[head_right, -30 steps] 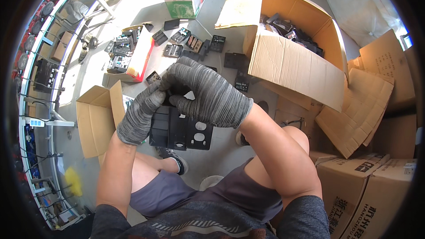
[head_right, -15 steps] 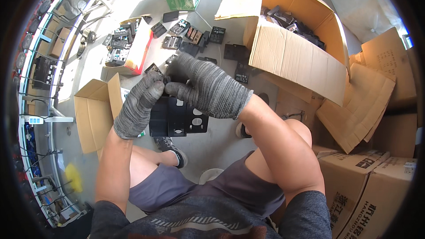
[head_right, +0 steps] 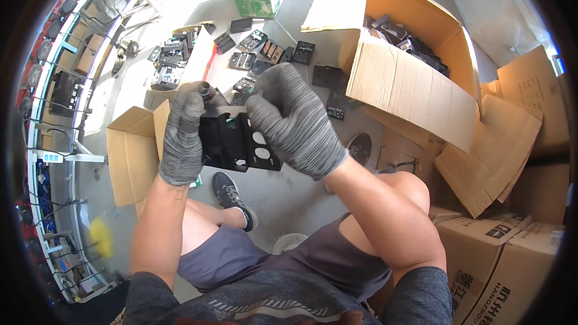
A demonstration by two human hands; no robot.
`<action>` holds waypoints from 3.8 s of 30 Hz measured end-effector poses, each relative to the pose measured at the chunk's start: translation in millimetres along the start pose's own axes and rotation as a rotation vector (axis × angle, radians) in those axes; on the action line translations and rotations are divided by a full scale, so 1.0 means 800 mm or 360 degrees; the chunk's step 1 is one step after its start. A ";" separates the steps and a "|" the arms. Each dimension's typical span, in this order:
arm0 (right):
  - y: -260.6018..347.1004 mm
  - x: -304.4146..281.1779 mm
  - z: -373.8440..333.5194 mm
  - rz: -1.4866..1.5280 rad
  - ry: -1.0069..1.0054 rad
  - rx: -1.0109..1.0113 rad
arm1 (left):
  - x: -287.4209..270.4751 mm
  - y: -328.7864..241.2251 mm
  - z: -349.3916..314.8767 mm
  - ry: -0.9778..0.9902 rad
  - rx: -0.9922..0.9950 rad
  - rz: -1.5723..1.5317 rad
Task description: The person, wearing gloves, inserts small components into an electronic housing and then places the assembled units into a cardboard box.
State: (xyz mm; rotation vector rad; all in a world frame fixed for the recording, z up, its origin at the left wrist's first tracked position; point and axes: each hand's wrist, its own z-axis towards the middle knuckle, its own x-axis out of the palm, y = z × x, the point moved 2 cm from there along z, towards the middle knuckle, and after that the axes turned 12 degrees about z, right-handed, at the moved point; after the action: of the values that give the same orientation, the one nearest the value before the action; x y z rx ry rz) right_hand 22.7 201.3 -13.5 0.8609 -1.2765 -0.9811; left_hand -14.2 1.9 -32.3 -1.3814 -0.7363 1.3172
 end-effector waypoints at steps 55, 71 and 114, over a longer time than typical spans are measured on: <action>0.000 -0.011 0.028 -0.0661 0.0075 0.0432 | -0.004 -0.006 -0.002 -0.0354 0.0083 0.0258; -0.042 0.009 0.024 -0.0292 0.0196 0.0088 | 0.008 -0.005 -0.010 0.0057 -0.0004 0.0375; 0.019 -0.019 0.014 0.0406 0.0027 0.0771 | -0.018 0.000 0.002 0.0003 -0.0217 -0.0125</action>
State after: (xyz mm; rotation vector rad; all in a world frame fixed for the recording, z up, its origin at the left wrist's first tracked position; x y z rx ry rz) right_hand 13.0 220.9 -3.9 1.0368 -1.5952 -0.4645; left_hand -18.5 -11.2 -27.7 -1.4461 -0.8838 1.2231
